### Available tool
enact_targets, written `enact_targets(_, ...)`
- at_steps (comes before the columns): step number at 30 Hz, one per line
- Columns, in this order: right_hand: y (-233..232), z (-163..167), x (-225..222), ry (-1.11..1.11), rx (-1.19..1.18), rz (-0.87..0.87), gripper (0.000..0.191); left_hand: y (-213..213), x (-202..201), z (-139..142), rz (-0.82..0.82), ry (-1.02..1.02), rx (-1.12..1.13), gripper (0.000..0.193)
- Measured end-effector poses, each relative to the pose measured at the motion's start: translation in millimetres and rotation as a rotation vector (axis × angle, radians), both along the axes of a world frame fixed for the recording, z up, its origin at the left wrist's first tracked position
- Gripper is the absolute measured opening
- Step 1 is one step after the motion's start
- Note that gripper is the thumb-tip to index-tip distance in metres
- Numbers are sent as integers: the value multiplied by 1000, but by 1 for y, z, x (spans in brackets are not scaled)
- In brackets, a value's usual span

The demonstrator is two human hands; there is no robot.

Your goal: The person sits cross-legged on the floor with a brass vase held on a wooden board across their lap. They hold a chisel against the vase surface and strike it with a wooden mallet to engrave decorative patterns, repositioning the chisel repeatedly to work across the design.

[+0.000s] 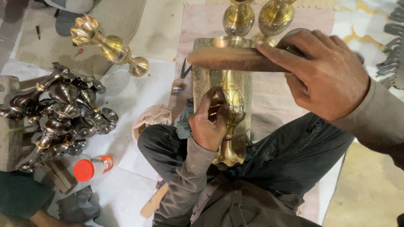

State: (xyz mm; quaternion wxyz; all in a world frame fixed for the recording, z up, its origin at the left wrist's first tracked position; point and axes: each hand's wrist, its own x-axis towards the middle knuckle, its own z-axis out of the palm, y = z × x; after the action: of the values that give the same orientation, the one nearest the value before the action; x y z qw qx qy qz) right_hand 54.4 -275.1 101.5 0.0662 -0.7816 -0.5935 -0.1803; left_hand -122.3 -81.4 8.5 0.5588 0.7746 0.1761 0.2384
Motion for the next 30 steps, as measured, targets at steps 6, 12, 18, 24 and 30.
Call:
enact_targets(6, -5, -1, -8, 132, 2, 19, 58, -7, -5, -6, 43, -63, 150, 44)
enact_targets(12, -6, -2, -19, 35, -13, 10, 57, -4, -4, -10, 15, -28, 101, 38)
enact_targets(18, -6, 4, -18, -124, -81, -103, 63, -1, -2, -3, -9, -40, 69, 51)
enact_targets(24, -11, -2, -20, -154, -113, -88, 74, -8, -5, -6, 17, -58, 143, 47)
enact_targets(30, -21, -3, -25, -30, 61, -37, 59, -10, -7, -9, 33, -80, 93, 42)
